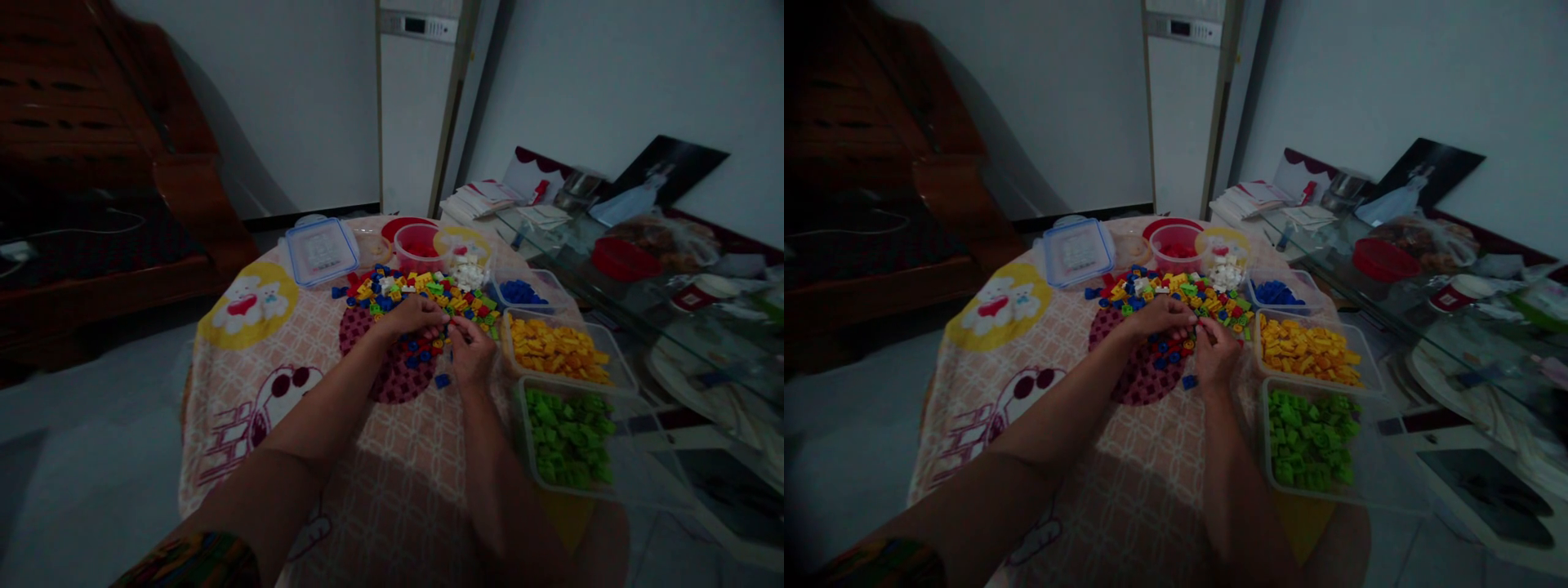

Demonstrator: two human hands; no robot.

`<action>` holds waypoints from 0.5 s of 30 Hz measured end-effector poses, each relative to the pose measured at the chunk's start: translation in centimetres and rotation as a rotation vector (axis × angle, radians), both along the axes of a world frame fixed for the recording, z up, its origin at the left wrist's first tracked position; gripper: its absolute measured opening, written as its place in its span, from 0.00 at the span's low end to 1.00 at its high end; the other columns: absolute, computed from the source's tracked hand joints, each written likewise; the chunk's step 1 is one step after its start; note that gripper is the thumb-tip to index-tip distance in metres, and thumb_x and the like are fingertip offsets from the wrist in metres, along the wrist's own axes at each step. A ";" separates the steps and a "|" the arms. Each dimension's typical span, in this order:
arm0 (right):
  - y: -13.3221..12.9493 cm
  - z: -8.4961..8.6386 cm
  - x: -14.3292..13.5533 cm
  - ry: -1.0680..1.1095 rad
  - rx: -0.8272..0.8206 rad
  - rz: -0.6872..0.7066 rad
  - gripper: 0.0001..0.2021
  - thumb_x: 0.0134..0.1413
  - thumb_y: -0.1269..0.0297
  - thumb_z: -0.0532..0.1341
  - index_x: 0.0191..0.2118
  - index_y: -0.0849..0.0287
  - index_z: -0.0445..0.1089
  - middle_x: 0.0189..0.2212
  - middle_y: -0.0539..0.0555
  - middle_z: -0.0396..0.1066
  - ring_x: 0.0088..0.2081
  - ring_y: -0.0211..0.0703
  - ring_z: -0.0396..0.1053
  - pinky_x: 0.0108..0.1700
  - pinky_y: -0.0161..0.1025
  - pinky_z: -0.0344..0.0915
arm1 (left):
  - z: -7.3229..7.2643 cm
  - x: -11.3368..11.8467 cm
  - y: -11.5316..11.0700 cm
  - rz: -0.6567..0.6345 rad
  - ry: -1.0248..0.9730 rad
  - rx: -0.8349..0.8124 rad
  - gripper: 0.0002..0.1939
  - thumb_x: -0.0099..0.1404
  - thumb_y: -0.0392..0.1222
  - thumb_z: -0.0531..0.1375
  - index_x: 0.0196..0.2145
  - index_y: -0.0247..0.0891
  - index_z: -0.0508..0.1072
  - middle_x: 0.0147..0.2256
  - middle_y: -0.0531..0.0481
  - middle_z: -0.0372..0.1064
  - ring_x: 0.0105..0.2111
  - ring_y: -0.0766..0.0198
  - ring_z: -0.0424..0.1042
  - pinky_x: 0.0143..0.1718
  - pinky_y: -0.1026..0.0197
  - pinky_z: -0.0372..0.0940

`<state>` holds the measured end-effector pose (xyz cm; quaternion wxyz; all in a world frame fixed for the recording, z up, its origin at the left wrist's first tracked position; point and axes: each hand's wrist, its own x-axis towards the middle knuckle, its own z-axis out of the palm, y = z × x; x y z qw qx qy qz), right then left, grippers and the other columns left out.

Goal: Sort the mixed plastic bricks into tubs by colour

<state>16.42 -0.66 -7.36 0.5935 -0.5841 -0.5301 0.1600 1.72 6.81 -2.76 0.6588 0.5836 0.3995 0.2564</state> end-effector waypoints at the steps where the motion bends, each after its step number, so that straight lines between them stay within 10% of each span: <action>1: 0.0 0.1 0.0 -0.001 -0.005 0.008 0.12 0.53 0.59 0.63 0.38 0.57 0.82 0.33 0.55 0.82 0.34 0.48 0.77 0.41 0.43 0.74 | 0.0 0.2 -0.1 -0.007 -0.016 -0.007 0.16 0.53 0.46 0.76 0.25 0.33 0.77 0.21 0.52 0.74 0.21 0.71 0.71 0.24 0.70 0.67; 15: 0.2 -0.5 0.1 0.104 -0.046 -0.067 0.17 0.53 0.56 0.61 0.41 0.61 0.81 0.31 0.57 0.80 0.32 0.48 0.75 0.40 0.44 0.72 | -0.1 -0.9 0.8 0.211 -0.099 0.020 0.11 0.54 0.36 0.74 0.28 0.32 0.76 0.21 0.53 0.73 0.20 0.72 0.71 0.23 0.70 0.66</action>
